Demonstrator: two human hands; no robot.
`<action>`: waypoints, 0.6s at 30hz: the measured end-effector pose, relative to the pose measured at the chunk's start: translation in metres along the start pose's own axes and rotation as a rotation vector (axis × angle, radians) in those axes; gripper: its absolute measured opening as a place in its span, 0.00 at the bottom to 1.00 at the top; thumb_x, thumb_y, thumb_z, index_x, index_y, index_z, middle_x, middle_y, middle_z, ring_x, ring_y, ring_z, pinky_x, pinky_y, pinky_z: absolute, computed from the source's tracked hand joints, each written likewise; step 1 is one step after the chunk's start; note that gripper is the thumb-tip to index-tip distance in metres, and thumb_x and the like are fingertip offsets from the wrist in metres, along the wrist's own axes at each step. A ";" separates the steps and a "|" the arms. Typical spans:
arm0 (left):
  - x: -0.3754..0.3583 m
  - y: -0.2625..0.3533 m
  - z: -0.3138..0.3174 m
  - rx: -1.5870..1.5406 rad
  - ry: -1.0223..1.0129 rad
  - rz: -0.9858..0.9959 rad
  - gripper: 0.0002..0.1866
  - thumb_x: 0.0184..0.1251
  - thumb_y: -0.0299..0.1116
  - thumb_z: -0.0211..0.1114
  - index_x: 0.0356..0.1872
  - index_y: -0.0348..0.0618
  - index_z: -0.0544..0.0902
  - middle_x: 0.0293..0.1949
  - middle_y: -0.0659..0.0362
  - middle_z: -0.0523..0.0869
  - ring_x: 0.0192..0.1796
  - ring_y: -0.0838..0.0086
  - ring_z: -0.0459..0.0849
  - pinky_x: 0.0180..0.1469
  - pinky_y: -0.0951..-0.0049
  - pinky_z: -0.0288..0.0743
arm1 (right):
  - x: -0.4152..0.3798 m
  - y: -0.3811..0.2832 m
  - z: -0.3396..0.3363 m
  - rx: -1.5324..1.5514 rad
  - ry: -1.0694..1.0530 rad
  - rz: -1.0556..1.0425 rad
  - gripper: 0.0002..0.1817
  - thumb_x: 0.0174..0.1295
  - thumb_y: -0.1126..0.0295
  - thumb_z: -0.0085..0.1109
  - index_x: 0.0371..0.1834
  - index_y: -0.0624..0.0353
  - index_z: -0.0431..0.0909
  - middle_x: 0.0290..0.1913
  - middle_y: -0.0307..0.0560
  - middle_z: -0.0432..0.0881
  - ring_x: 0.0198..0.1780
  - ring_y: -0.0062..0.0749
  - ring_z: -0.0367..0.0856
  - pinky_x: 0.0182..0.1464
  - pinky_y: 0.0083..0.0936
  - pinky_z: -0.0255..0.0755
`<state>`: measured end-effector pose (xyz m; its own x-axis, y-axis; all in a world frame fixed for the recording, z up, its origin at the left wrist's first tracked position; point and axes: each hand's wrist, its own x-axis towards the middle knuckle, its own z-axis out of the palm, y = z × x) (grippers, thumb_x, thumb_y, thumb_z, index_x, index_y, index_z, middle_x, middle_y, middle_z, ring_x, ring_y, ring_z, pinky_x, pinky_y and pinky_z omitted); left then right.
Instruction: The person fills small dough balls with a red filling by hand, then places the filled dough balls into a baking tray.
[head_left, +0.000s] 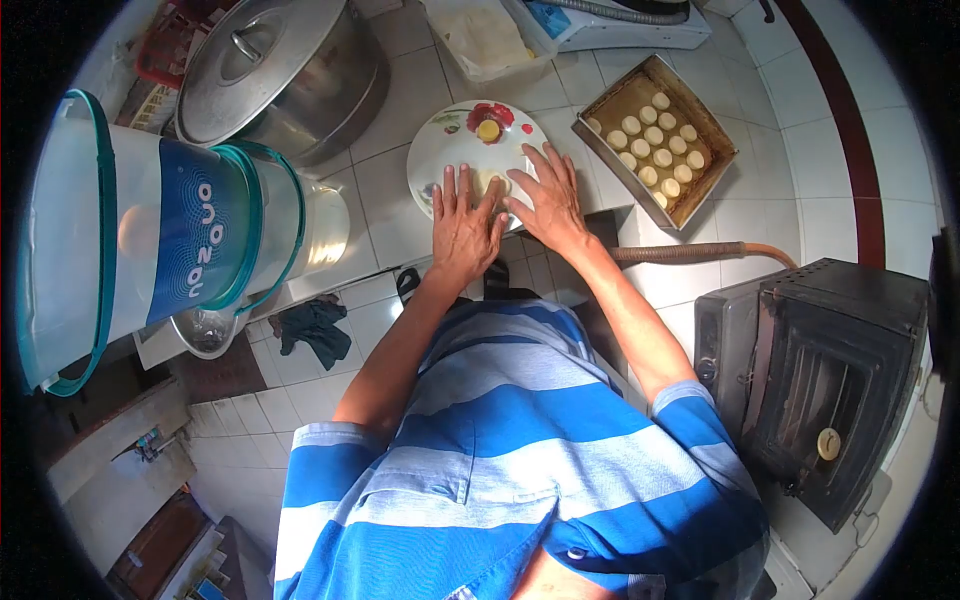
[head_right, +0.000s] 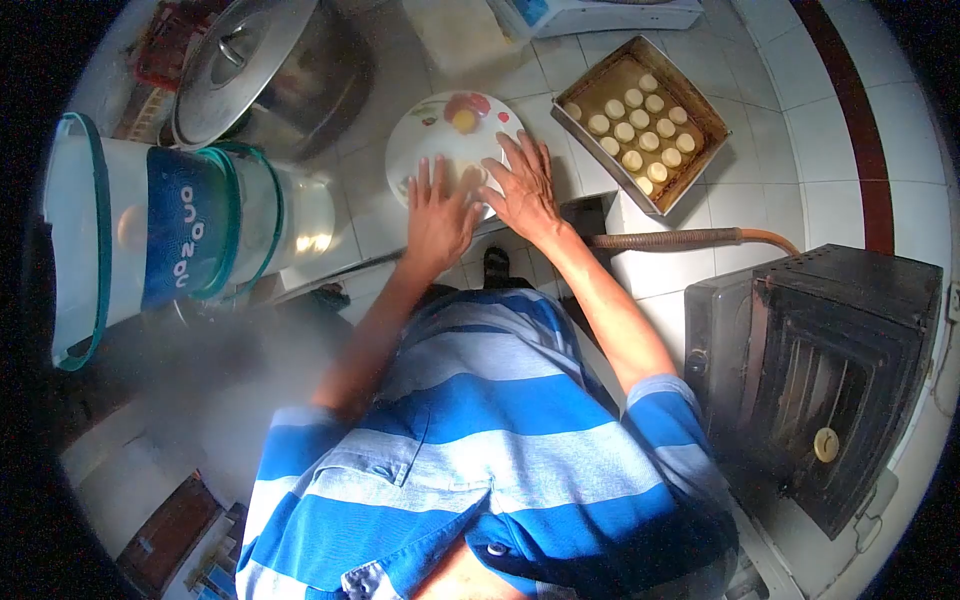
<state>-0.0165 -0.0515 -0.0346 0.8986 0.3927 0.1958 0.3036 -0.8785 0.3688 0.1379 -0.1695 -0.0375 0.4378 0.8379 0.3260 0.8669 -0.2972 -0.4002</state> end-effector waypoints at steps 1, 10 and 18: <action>0.001 0.001 0.002 0.004 -0.015 0.004 0.29 0.79 0.49 0.59 0.77 0.55 0.73 0.81 0.36 0.58 0.83 0.32 0.52 0.79 0.29 0.50 | 0.001 0.000 0.000 -0.002 0.001 0.003 0.20 0.62 0.61 0.70 0.58 0.51 0.86 0.74 0.56 0.70 0.79 0.62 0.59 0.78 0.65 0.52; 0.005 0.000 0.003 0.039 -0.073 0.038 0.30 0.78 0.50 0.58 0.78 0.55 0.72 0.81 0.37 0.58 0.84 0.36 0.49 0.81 0.33 0.46 | 0.010 0.002 0.008 -0.035 0.047 -0.080 0.08 0.60 0.64 0.70 0.39 0.54 0.89 0.72 0.56 0.74 0.79 0.62 0.61 0.79 0.65 0.51; 0.007 0.008 -0.002 0.077 -0.093 0.025 0.30 0.78 0.49 0.59 0.77 0.52 0.71 0.81 0.36 0.59 0.85 0.38 0.49 0.82 0.34 0.44 | 0.025 0.001 -0.008 -0.388 0.031 -0.168 0.07 0.56 0.68 0.66 0.32 0.59 0.87 0.69 0.54 0.77 0.76 0.59 0.66 0.79 0.66 0.53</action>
<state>-0.0082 -0.0553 -0.0286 0.9308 0.3463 0.1173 0.3007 -0.9076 0.2930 0.1520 -0.1521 -0.0229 0.2844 0.8769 0.3875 0.9497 -0.3129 0.0111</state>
